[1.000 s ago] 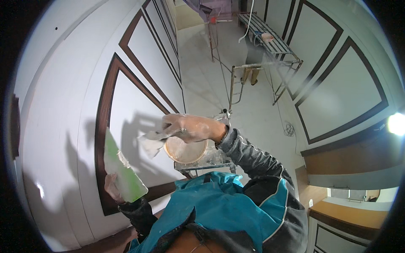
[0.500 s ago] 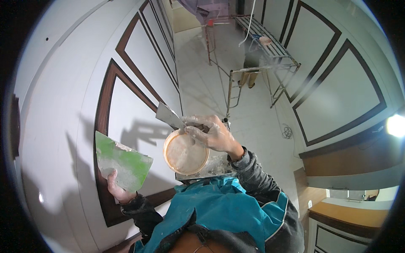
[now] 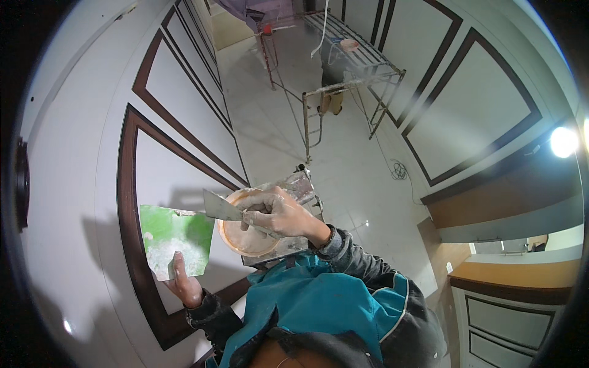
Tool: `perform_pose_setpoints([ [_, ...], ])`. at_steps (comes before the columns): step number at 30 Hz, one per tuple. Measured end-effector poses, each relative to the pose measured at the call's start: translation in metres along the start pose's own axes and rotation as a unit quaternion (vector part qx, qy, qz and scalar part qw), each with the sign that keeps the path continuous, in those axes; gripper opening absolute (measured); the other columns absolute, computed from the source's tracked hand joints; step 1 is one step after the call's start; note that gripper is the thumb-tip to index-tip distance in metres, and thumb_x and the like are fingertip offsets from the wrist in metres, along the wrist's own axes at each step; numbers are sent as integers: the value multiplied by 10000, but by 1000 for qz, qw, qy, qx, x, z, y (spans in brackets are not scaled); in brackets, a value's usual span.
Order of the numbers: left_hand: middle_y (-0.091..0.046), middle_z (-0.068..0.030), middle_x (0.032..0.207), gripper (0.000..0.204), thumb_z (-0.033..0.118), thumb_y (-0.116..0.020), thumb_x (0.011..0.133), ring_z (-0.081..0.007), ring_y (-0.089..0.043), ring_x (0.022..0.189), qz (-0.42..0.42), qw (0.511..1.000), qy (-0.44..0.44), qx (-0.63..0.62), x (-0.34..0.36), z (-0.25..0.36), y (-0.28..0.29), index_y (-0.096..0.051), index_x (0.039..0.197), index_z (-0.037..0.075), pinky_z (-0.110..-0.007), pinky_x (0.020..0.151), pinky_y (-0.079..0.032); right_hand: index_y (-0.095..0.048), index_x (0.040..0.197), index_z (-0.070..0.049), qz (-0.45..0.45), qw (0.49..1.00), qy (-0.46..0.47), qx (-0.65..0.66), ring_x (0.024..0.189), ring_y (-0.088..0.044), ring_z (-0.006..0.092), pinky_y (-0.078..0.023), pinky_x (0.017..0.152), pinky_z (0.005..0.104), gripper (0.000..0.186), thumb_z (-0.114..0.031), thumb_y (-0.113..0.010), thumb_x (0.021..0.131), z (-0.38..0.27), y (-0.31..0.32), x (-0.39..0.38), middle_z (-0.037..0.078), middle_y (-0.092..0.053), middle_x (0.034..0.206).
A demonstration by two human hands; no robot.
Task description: The person scoops plaster mixture from a container onto spatulas and applies it onto the ceiling and wall surfaces using the spatulas.
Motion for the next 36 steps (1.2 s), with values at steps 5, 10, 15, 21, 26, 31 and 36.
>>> perform_pose_setpoints([
  [5,-599,-136,1163,439,32,-641,850,-216,-589,1019,37,999,3,5,-3,-25,24,-502,1252,-75,-342,903,-482,-665,1028,80,12,999,36,28,749,-638,158,-494,712,316,277,-113,-584,847,-1,3,-3,104,-700,813],
  [10,-621,-86,1049,313,-4,-648,862,-149,-584,916,-1,1000,-15,22,-10,11,-3,-566,1159,-60,-289,823,-481,-623,1150,92,-16,994,-93,59,734,-625,123,-492,710,284,341,-100,-564,874,14,-7,-11,101,-704,805],
  [15,-643,-107,1029,272,-13,-630,871,-148,-596,912,-79,995,-28,57,-20,20,-10,-581,1129,-81,-294,817,-483,-634,1134,81,-72,996,-56,-8,718,-627,135,-493,699,279,340,-117,-595,861,7,-21,1,109,-698,791],
  [21,-675,-133,901,312,8,-577,864,-166,-648,768,-164,954,-143,205,-19,43,-28,-569,1167,-63,-291,698,-514,-716,954,27,-93,988,83,-91,823,-642,188,-497,770,312,223,-142,-649,824,-12,-47,11,149,-701,938],
  [26,-651,-175,767,446,10,-577,790,-249,-668,625,-193,931,-153,268,-27,47,-17,-558,1235,-18,-324,598,-516,-701,1032,3,-156,948,236,-145,823,-662,192,-533,767,349,255,-157,-656,838,-13,-66,2,159,-696,977],
  [31,-646,-204,763,399,81,-598,817,-300,-665,689,-127,883,-161,423,-40,28,34,-577,1199,-31,-368,675,-518,-502,1291,38,-117,942,-62,308,637,-682,219,-583,501,244,381,-152,-517,961,39,-71,1,202,-658,1021],
  [36,-674,-150,834,226,85,-602,858,-179,-632,742,-8,974,-13,227,-61,6,106,-614,1053,-29,-340,706,-503,-518,1288,26,-265,903,10,339,733,-681,221,-589,583,270,382,-78,-564,923,-39,-182,26,177,-644,1035],
])
Point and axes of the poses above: each hand's wrist, its own x-axis towards the middle knuckle, its own y-axis out of the back of the hand, z = x × y, the point moved 10 cm from there along x, towards the middle knuckle
